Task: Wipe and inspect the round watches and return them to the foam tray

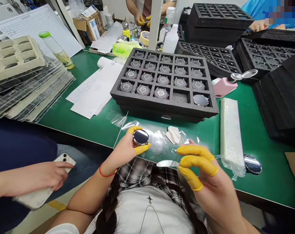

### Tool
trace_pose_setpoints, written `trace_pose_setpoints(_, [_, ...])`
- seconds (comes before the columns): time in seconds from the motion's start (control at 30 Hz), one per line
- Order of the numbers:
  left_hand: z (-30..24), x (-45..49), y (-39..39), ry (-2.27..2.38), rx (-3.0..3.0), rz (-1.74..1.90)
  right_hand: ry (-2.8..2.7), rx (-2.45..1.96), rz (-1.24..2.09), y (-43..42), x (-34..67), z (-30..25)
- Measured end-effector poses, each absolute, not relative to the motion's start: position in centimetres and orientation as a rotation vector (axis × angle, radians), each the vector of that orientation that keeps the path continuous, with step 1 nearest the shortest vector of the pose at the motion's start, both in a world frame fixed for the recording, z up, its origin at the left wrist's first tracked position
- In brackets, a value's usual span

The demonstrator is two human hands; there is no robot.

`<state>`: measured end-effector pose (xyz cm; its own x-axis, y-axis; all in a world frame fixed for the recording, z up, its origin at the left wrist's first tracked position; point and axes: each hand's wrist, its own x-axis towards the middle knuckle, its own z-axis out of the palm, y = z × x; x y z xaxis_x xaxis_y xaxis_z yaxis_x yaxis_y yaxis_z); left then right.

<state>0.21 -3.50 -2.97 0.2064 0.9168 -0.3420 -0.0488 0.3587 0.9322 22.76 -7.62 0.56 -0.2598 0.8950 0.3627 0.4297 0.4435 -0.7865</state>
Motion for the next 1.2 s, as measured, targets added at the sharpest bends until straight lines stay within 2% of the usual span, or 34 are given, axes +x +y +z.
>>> trace_pose_setpoints(0.13, [-2.1, 0.8, -4.2, 1.049, 1.066, 0.733, -1.594, -1.263, 0.991, -6.1, 22.5, 1.1])
trace_pose_setpoints(0.3, [-1.7, 1.3, -4.9, 1.064, 1.249, 0.684, -1.256, -1.223, 1.574, -4.1, 21.1, -0.3])
trace_pose_setpoints(0.43, [-1.9, 1.4, -5.1, 1.097, 1.307, 0.662, -1.061, -1.176, 1.795, -3.8, 20.6, -0.8])
trace_pose_setpoints(1.2, [-1.4, 1.4, -4.9, 0.996, 1.392, 0.658, -1.015, -1.013, 1.940, -3.6, 20.0, -0.4])
